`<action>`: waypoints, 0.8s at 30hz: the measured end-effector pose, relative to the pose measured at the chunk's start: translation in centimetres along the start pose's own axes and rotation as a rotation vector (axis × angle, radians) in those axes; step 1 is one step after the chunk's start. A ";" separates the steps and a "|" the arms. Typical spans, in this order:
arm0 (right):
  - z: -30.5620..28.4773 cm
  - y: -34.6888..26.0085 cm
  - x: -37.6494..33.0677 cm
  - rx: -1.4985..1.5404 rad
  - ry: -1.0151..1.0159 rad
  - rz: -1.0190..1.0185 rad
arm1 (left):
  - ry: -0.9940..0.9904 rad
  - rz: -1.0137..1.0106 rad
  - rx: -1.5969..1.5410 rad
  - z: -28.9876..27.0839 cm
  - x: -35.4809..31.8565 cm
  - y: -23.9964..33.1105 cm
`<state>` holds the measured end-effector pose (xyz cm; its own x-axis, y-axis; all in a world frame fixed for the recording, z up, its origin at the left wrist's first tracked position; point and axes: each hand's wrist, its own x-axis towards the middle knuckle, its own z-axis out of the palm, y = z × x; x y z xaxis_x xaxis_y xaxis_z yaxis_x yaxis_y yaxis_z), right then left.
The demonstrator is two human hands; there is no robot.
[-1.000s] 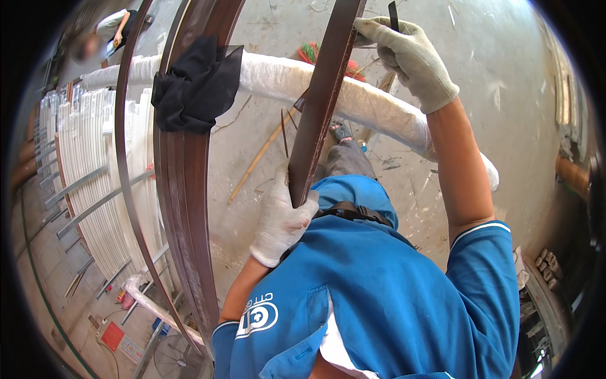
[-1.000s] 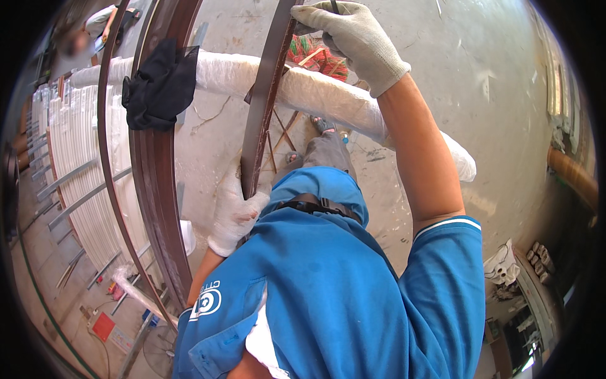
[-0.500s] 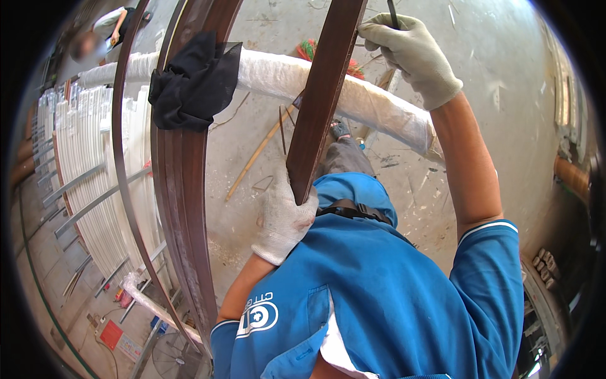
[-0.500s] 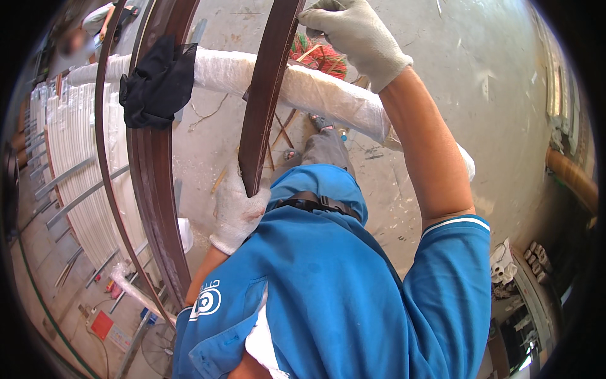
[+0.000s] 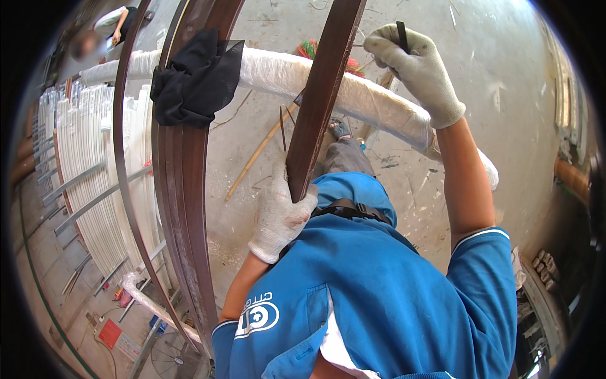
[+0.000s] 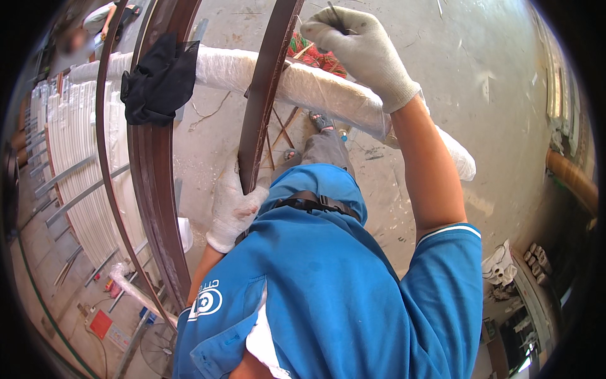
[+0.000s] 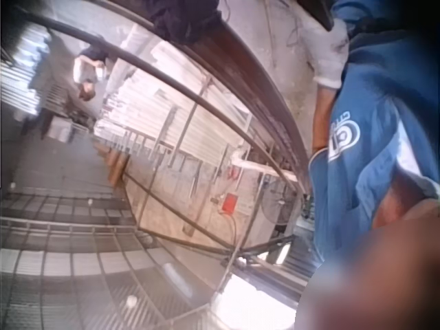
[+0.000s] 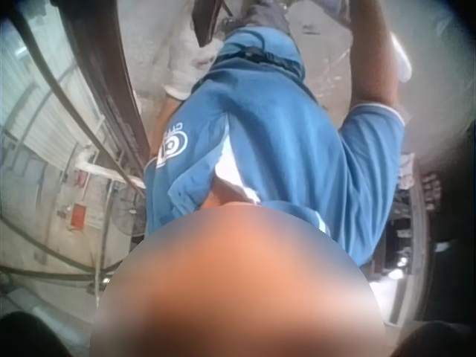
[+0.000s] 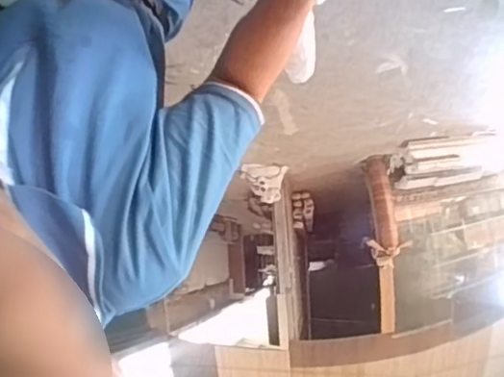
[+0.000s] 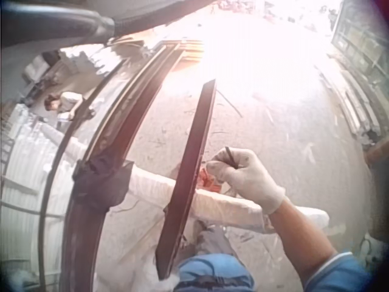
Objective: The person scrapes a long curved wooden strip with a small handheld tool, removing thin shavings along its length. The person holds the strip with one hand and scrapes with the other, occasionally repositioning the strip to continue the work.
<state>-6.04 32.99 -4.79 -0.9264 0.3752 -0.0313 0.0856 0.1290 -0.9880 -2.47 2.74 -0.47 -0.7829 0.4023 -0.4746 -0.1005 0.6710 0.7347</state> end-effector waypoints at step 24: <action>0.8 -1.1 -1.0 -0.037 -0.056 -0.029 | -0.023 0.107 0.030 -0.2 0.3 -1.5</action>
<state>-5.50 31.68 -3.76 -0.9477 0.3189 -0.0120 0.0708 0.1735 -0.9823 -2.67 1.70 -1.56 -0.7736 0.4866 -0.4059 0.0012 0.6417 0.7670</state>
